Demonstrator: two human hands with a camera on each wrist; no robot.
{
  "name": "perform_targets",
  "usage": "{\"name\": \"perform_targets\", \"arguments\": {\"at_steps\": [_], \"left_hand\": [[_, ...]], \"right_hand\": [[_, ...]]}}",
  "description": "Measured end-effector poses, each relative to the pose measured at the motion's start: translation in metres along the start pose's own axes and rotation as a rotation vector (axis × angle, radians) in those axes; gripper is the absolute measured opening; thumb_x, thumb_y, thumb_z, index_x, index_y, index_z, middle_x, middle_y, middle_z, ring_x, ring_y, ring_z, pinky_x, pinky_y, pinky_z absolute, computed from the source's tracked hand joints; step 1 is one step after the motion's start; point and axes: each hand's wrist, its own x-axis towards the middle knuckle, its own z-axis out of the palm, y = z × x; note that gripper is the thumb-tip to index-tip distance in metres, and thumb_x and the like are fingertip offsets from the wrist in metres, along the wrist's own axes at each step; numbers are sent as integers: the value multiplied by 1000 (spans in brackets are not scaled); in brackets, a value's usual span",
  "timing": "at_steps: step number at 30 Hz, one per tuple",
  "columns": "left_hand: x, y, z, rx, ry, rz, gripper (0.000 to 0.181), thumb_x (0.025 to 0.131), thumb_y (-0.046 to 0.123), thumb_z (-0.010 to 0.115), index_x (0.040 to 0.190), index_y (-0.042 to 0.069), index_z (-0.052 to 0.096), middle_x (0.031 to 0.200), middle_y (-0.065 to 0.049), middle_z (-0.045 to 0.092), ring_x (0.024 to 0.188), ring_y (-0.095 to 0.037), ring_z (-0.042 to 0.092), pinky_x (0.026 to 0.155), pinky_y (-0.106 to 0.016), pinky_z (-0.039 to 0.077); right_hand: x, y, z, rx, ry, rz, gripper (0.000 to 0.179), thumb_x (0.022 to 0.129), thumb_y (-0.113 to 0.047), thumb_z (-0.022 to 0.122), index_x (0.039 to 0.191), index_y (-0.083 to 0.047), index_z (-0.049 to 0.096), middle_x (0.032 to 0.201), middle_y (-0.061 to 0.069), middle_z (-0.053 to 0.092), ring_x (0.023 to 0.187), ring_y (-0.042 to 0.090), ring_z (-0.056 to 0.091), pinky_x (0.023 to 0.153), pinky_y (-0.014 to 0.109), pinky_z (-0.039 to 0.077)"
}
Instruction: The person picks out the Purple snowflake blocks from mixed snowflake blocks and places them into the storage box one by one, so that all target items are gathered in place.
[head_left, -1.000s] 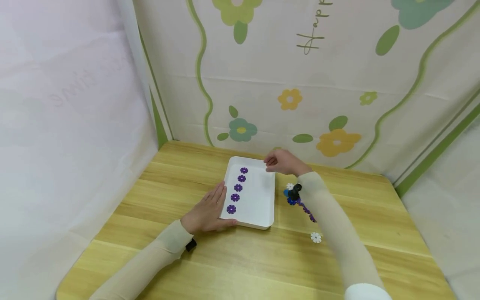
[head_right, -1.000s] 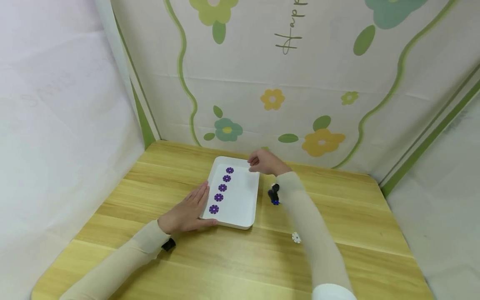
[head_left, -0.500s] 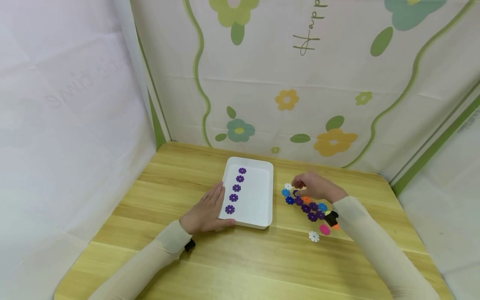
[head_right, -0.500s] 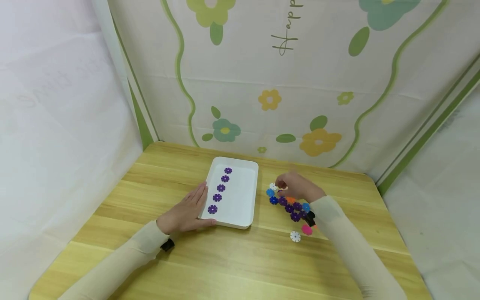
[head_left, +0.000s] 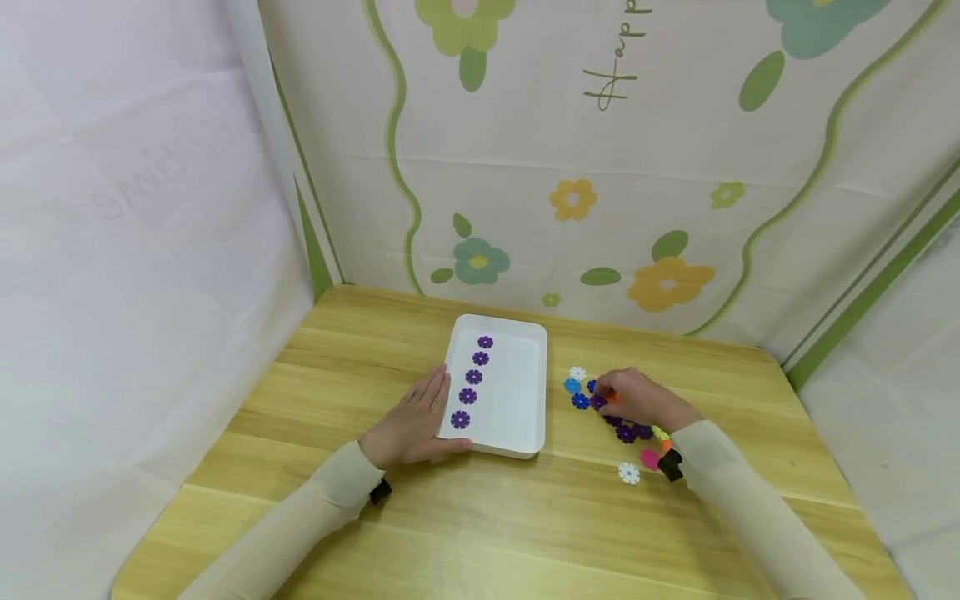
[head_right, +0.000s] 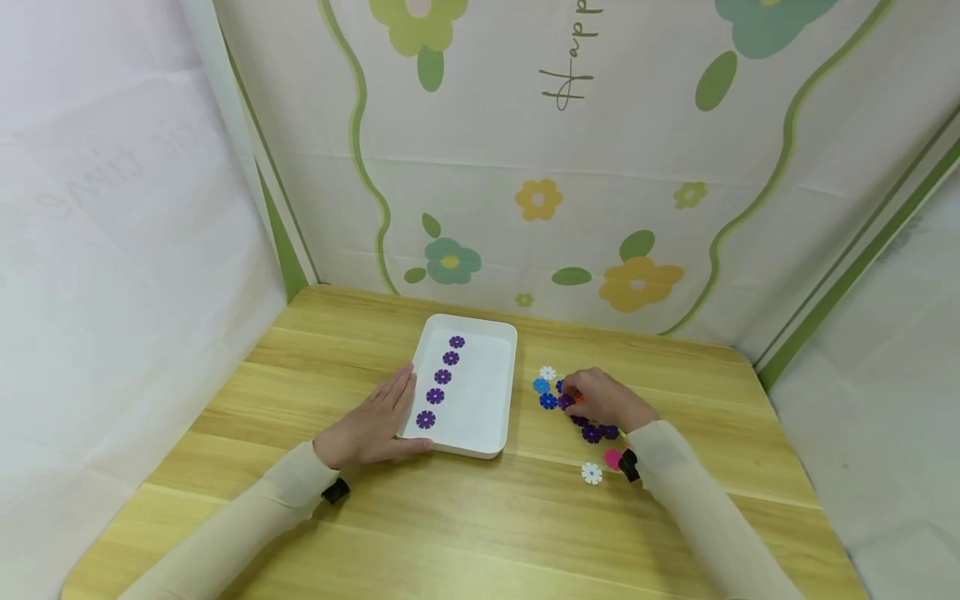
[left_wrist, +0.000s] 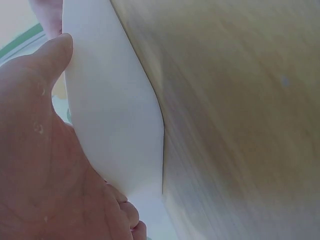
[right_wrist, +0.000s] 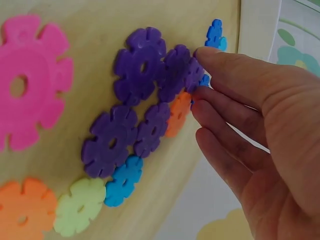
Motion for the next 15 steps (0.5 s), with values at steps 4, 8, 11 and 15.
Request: {"name": "perform_targets", "arguments": {"at_steps": [4, 8, 11, 15], "left_hand": [[0, 0, 1, -2, 15, 3, 117, 97, 76, 54, 164, -12, 14, 176, -29, 3, 166, -42, 7, 133, -56, 21], [-1, -1, 3, -28, 33, 11, 117, 97, 74, 56, 163, -13, 15, 175, -30, 4, 165, -43, 8, 132, -58, 21], [-1, -1, 2, -43, 40, 21, 116, 97, 72, 58, 163, -14, 16, 175, -31, 5, 165, -44, 9, 132, -59, 21], [-2, 0, 0, -36, 38, 21, 116, 96, 70, 60, 163, -14, 16, 175, -31, 7, 165, -44, 10, 132, -59, 22]], "right_hand": [[4, 3, 3, 1, -6, 30, 20, 92, -13, 83, 110, -4, 77, 103, 7, 78, 92, 19, 73, 80, 36, 63], [8, 7, 2, 44, -27, 57, 22, 92, -14, 83, 110, -2, 76, 98, 5, 76, 84, 11, 68, 75, 30, 61], [10, 10, 1, 106, -41, 98, 19, 91, -14, 84, 106, -5, 77, 93, 1, 74, 78, 7, 63, 71, 25, 57], [11, 13, -1, 165, -57, 110, 12, 90, -14, 85, 98, -9, 77, 89, -3, 73, 75, 6, 61, 69, 23, 55]]}}
